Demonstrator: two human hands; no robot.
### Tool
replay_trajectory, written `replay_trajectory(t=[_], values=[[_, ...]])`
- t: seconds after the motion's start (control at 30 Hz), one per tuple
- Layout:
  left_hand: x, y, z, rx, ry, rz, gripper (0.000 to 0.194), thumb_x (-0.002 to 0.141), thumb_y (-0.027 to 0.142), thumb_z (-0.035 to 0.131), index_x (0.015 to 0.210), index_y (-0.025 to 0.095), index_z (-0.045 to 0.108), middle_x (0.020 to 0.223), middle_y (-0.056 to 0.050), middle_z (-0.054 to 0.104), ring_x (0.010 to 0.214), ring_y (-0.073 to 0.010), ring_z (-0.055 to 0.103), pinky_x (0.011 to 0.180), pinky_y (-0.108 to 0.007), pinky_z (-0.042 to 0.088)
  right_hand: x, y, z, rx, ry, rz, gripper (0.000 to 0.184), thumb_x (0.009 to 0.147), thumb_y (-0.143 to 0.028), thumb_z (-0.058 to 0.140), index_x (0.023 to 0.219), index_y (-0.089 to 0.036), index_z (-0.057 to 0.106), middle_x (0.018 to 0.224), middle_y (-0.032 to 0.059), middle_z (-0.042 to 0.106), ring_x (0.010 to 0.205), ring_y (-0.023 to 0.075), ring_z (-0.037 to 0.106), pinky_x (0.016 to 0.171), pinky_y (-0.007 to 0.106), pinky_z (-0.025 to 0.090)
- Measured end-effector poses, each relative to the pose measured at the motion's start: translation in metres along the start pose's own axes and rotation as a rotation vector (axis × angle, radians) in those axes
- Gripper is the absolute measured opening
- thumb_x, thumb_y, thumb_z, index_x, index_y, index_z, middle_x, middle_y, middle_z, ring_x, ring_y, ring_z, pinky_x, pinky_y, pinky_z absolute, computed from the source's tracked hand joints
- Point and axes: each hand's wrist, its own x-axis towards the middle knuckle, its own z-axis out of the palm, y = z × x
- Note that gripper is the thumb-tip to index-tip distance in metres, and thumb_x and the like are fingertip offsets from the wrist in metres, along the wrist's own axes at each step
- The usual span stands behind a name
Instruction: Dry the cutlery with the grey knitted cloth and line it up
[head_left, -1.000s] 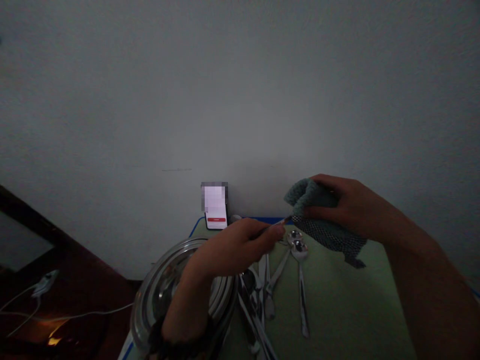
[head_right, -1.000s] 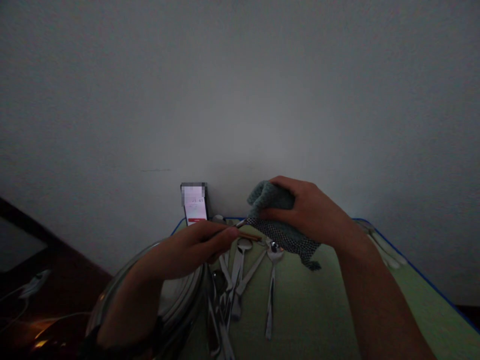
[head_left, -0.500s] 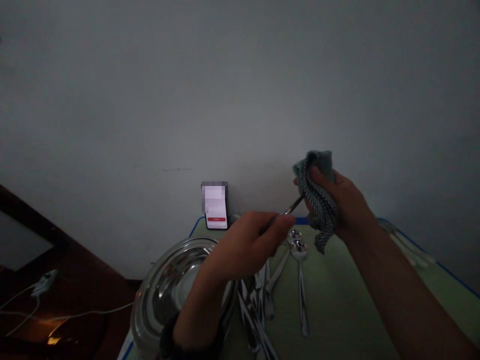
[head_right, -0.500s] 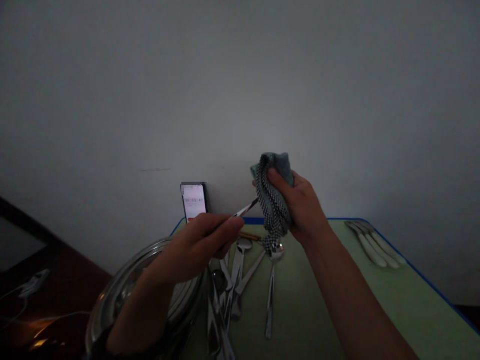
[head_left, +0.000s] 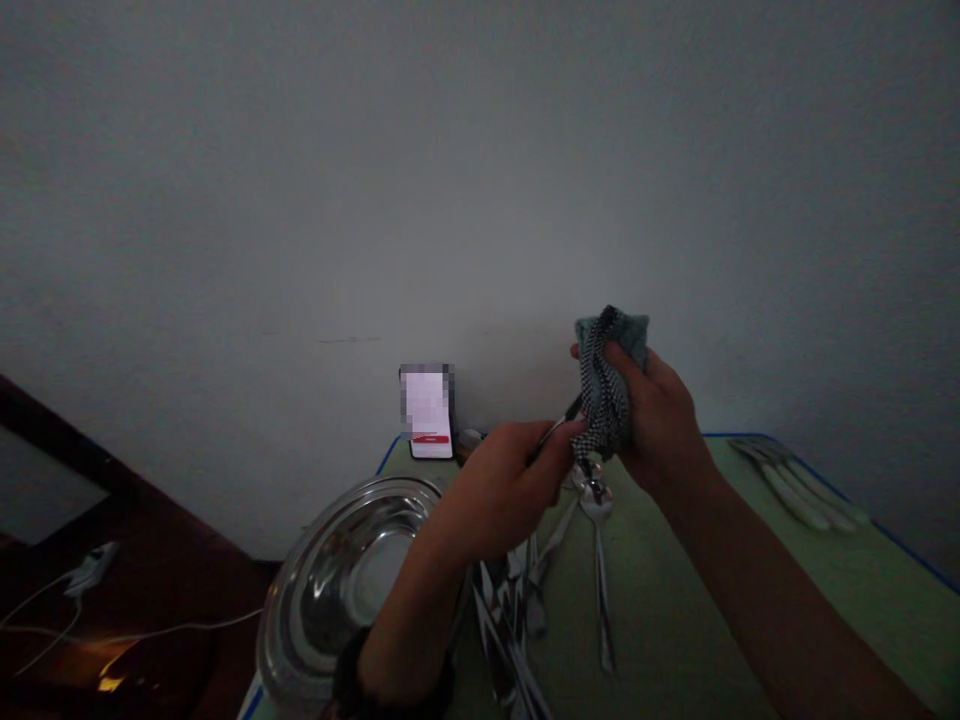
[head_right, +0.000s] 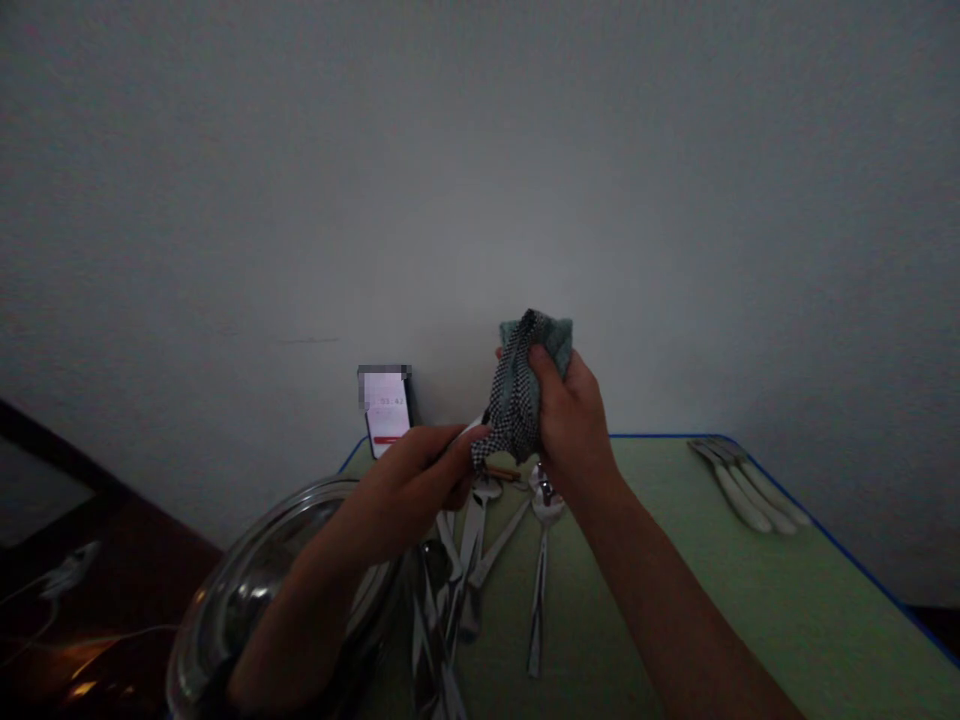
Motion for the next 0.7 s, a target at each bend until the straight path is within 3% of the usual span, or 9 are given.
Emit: replay_trajectory(t=[0.1,0.3,0.4,0.57,0.7], values=[[0.001,0.001,0.000,-0.021,0.002,-0.009,0.044,0.093,0.045,0.033,0.060,0.018,0.040,0.051,0.007,0.040,0.046,-0.0065,0.036,0.044,-0.021,0.029,0.002,-0.004,-0.005,-0.003,-0.062,0.013,0.031,0.076,-0.040,0.060,0.100,-0.021,0.062,0.101,0.0050,0.067,0.071,0.0146,0.061,0.057,0.027,0.049],[0.000,0.004,-0.002,0.050,-0.039,-0.017,0.048,0.093,0.048,0.031,0.059,0.017,0.042,0.051,0.006,0.040,0.047,-0.0071,0.037,0.046,-0.022,0.030,0.009,-0.017,-0.032,-0.135,-0.337,-0.003,0.031,0.078,-0.035,0.061,0.106,-0.023,0.060,0.099,0.0037,0.068,0.077,0.0172,0.064,0.066,0.031,0.053],[-0.002,0.008,-0.002,0.108,-0.100,-0.029,0.049,0.093,0.050,0.030,0.059,0.017,0.043,0.051,0.006,0.038,0.047,-0.0075,0.037,0.045,-0.022,0.027,0.015,-0.021,-0.051,-0.196,-0.430,0.002,0.031,0.076,-0.032,0.064,0.106,-0.025,0.060,0.096,0.0026,0.068,0.074,0.0168,0.064,0.065,0.031,0.054],[-0.008,0.014,-0.007,0.238,-0.231,-0.030,0.051,0.094,0.049,0.027,0.058,0.017,0.043,0.050,0.006,0.038,0.046,-0.0073,0.037,0.044,-0.022,0.025,0.018,-0.035,-0.073,-0.448,-0.550,0.058,0.022,0.071,-0.032,0.069,0.089,-0.021,0.061,0.080,0.0008,0.067,0.064,0.0150,0.061,0.058,0.028,0.051],[-0.014,0.016,-0.018,0.272,-0.375,-0.063,0.054,0.094,0.048,0.027,0.059,0.015,0.052,0.049,0.004,0.043,0.046,-0.0075,0.042,0.046,-0.020,0.031,0.015,-0.046,-0.076,-0.683,-0.807,0.102,0.018,0.072,-0.035,0.067,0.081,-0.020,0.063,0.075,-0.0007,0.067,0.068,0.0157,0.061,0.060,0.026,0.049]])
